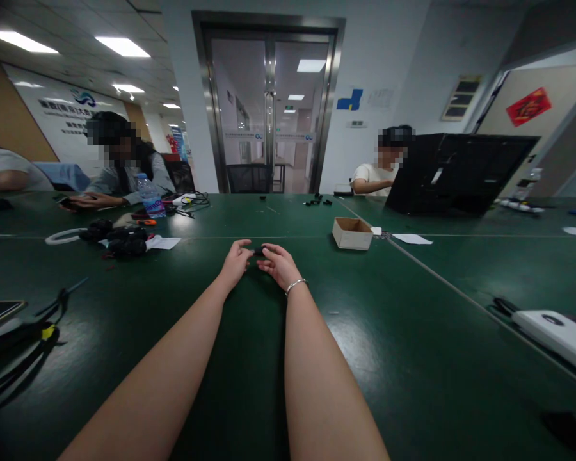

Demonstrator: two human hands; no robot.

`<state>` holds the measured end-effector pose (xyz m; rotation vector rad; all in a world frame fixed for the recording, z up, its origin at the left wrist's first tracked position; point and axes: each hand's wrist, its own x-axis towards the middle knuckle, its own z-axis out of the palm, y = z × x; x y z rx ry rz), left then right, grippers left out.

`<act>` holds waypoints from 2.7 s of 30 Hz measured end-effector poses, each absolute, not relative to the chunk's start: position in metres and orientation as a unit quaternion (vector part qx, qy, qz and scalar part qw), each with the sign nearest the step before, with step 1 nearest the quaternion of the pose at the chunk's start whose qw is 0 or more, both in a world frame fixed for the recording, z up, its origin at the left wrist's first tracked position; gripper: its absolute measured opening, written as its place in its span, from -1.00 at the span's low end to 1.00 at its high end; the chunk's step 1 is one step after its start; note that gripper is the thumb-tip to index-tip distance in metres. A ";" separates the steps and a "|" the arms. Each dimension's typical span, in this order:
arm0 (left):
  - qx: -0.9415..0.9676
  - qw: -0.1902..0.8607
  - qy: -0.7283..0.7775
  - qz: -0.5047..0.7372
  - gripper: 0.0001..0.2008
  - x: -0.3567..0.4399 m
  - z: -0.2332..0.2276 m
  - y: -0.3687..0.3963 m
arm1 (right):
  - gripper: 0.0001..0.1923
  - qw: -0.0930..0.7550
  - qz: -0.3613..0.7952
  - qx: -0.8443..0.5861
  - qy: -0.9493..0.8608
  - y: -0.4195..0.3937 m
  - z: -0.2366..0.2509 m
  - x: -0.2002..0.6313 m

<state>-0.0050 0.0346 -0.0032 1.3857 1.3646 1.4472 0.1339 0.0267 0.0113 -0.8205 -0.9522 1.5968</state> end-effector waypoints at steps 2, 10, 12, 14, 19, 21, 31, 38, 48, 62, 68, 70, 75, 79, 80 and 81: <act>0.530 0.376 0.520 0.554 -0.73 -0.005 -0.002 0.034 | -0.88 0.526 0.668 -0.344 -0.399 0.027 0.011 0.134; 0.536 0.390 0.502 0.555 -0.74 -0.003 0.003 0.029 | -0.87 0.525 0.670 -0.344 -0.396 0.027 0.012 0.133; 0.540 0.390 0.500 0.554 -0.75 -0.004 0.004 0.029 | -0.87 0.525 0.671 -0.343 -0.396 0.027 0.011 0.134; 0.538 0.389 0.504 0.553 -0.74 -0.004 0.004 0.029 | -0.87 0.523 0.671 -0.344 -0.397 0.028 0.011 0.134; 0.538 0.401 0.507 0.540 -0.73 -0.004 0.005 0.029 | -0.88 0.523 0.671 -0.343 -0.399 0.027 0.011 0.134; 0.538 0.402 0.509 0.539 -0.72 -0.004 0.005 0.028 | -0.87 0.523 0.672 -0.343 -0.398 0.026 0.012 0.134; 0.519 0.397 0.505 0.564 -0.77 -0.004 0.006 0.029 | -0.88 0.519 0.672 -0.341 -0.403 0.026 0.013 0.133; 0.524 0.417 0.493 0.555 -0.75 -0.003 0.007 0.029 | -0.87 0.519 0.674 -0.341 -0.399 0.026 0.013 0.133; 0.527 0.436 0.468 0.560 -0.77 -0.003 0.009 0.027 | -0.86 0.519 0.676 -0.341 -0.397 0.026 0.013 0.133; 0.522 0.425 0.482 0.562 -0.77 -0.003 0.008 0.027 | -0.86 0.516 0.677 -0.341 -0.399 0.026 0.014 0.133; 0.521 0.417 0.493 0.558 -0.77 -0.003 0.008 0.028 | -0.85 0.515 0.678 -0.344 -0.396 0.023 0.016 0.133; 0.525 0.417 0.490 0.557 -0.76 -0.003 0.007 0.028 | -0.85 0.515 0.678 -0.344 -0.396 0.023 0.016 0.133; 0.531 0.418 0.496 0.546 -0.73 -0.004 0.008 0.028 | -0.87 0.513 0.679 -0.343 -0.398 0.026 0.014 0.133; 0.535 0.412 0.493 0.549 -0.73 -0.004 0.008 0.028 | -0.90 0.511 0.677 -0.339 -0.407 0.027 0.012 0.134; 0.533 0.410 0.496 0.550 -0.72 -0.004 0.008 0.028 | -0.90 0.510 0.677 -0.339 -0.408 0.027 0.012 0.135; 0.534 0.410 0.495 0.549 -0.72 -0.004 0.008 0.028 | -0.90 0.510 0.677 -0.339 -0.408 0.027 0.012 0.135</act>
